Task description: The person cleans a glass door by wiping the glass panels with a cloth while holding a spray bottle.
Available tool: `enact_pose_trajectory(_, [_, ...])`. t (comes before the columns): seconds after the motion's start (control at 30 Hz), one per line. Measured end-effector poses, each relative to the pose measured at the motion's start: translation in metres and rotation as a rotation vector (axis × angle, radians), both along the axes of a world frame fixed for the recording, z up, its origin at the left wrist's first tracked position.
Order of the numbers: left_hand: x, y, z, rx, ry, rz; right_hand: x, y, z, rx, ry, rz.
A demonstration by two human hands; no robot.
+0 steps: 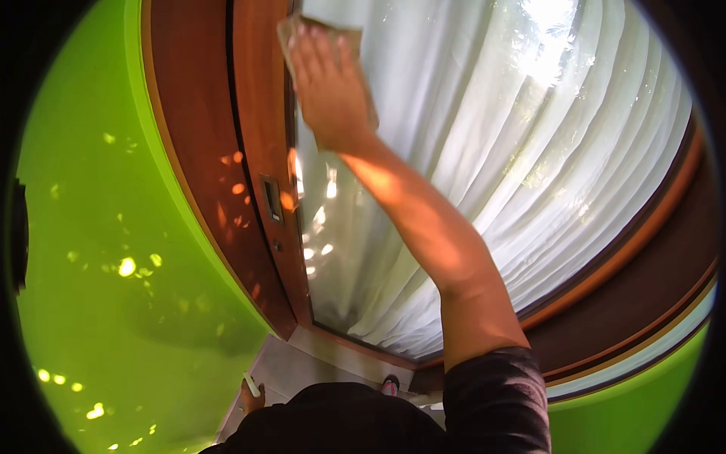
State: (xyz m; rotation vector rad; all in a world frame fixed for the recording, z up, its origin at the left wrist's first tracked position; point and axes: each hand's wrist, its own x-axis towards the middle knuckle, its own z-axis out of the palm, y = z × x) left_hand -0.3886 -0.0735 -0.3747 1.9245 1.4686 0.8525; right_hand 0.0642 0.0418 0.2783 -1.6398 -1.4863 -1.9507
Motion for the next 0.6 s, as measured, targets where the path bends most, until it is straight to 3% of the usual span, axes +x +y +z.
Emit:
enact_pose_trajectory(0.17, [0.017, 0.005, 0.003, 0.092, -0.106, 0.045, 0.0, -0.027, -0.104, -0.387, -0.074, -0.202])
enact_pose_trajectory(0.27, [0.011, 0.01, 0.002, 0.135, -0.084, 0.03, 0.026, -0.047, -0.101, -0.588, 0.077, 0.262])
enact_pose_trajectory(0.37, [-0.007, 0.006, -0.012, -0.101, -0.095, 0.089, 0.012, -0.082, -0.035, -0.599, 0.193, -0.115])
enact_pose_trajectory(0.43, [-0.024, -0.002, -0.021, -0.15, -0.084, 0.114, 0.05, -0.094, 0.009, -0.199, 0.068, 0.18])
enact_pose_trajectory(0.5, [-0.037, -0.015, -0.023, -0.146, -0.023, 0.149, 0.062, -0.112, 0.071, -0.032, 0.266, -0.258])
enact_pose_trajectory(0.57, [-0.046, -0.024, -0.018, -0.086, 0.09, 0.185, 0.082, -0.123, 0.129, 0.324, 0.035, -0.031])
enact_pose_trajectory(0.6, [-0.045, -0.022, -0.016, -0.084, 0.092, 0.177, 0.084, -0.121, 0.139, 0.363, 0.024, -0.045])
